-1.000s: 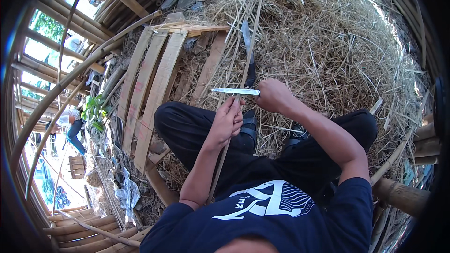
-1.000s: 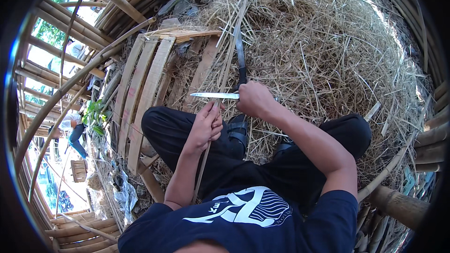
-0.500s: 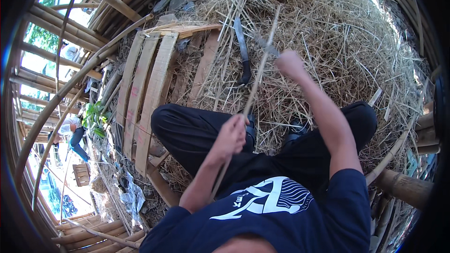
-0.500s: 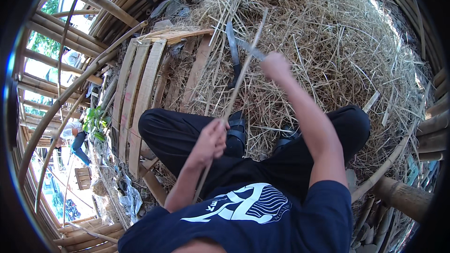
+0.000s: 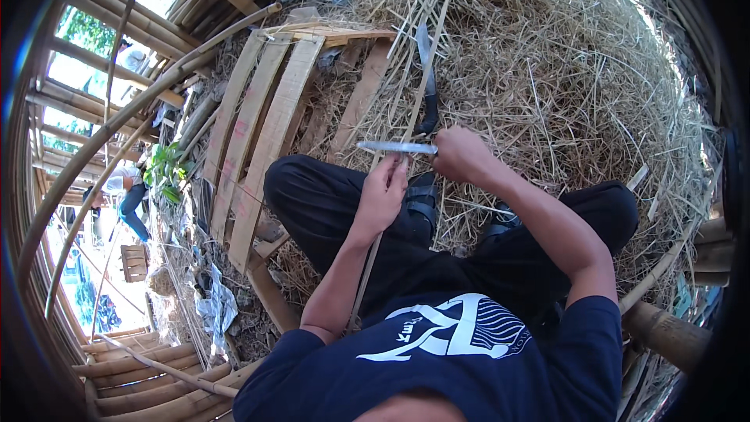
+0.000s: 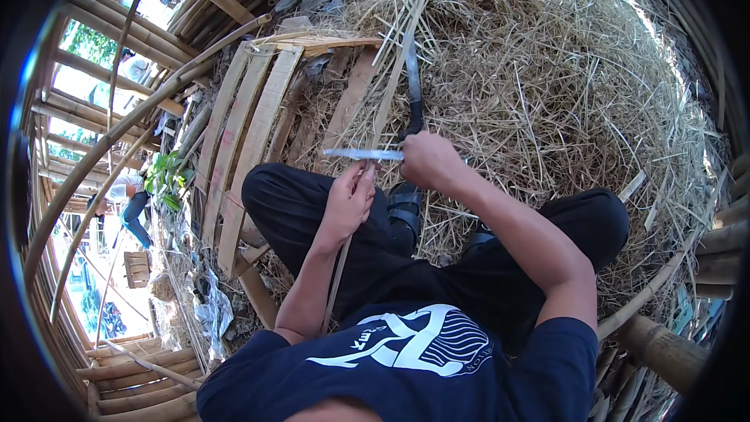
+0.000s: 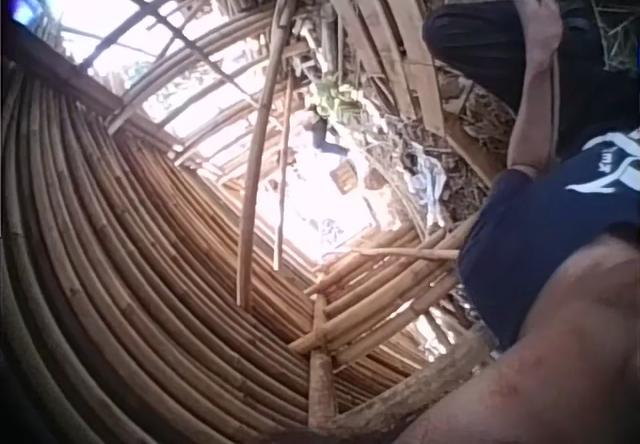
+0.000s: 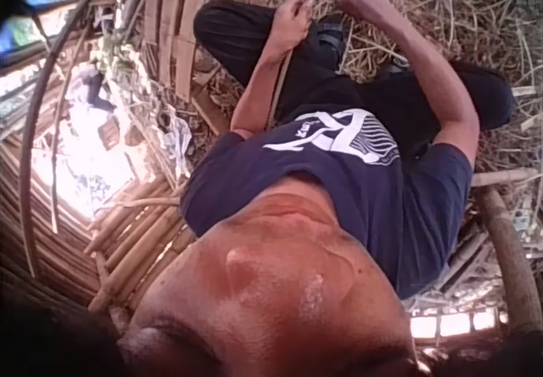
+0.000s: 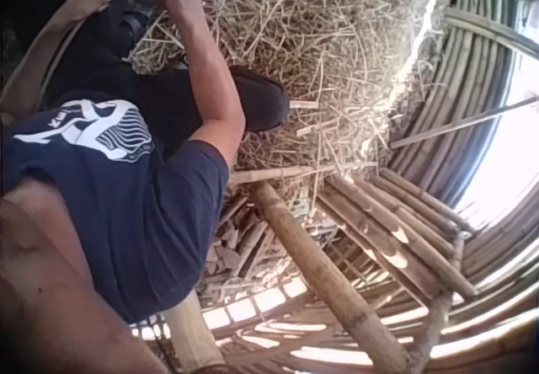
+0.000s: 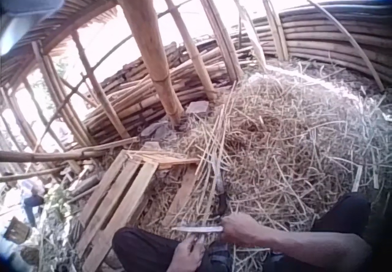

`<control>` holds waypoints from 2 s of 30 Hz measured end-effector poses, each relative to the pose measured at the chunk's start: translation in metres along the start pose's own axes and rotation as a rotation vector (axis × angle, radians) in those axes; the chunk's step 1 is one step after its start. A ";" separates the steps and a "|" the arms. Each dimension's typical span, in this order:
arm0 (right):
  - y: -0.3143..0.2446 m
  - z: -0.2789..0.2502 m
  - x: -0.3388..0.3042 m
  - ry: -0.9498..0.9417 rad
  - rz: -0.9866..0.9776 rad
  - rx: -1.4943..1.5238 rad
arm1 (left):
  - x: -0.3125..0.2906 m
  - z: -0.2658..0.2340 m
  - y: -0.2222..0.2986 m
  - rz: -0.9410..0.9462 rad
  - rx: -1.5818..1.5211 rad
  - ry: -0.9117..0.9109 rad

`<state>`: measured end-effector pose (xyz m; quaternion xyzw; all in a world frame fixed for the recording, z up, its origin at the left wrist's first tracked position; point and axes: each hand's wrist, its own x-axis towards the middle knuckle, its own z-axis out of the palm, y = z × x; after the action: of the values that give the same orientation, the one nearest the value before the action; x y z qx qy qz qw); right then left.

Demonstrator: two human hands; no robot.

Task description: The person scrapes and shaves a bamboo strip with a knife, then puts the knife down and splits the strip by hand.

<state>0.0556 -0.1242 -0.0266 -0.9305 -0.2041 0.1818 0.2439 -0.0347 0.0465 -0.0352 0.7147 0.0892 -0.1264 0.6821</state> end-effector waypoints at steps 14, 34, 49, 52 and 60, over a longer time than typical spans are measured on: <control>0.087 -0.008 0.042 0.232 0.336 -0.055 | -0.027 0.017 0.007 -0.149 -0.056 0.038; 0.175 -0.072 0.036 0.534 0.798 0.092 | -0.130 -0.010 0.003 -0.388 -0.105 -0.001; 0.015 0.019 0.008 0.179 -0.035 0.083 | 0.010 0.000 0.008 0.033 0.060 0.029; 0.033 0.015 0.020 0.197 -0.014 -0.038 | 0.009 0.006 0.003 0.029 0.085 -0.016; 0.110 -0.021 0.047 0.235 0.536 -0.006 | -0.061 0.016 0.016 -0.289 -0.210 -0.117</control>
<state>0.1367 -0.1977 -0.0791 -0.9666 0.0782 0.1303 0.2064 -0.0891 0.0328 -0.0025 0.6107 0.1639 -0.2542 0.7319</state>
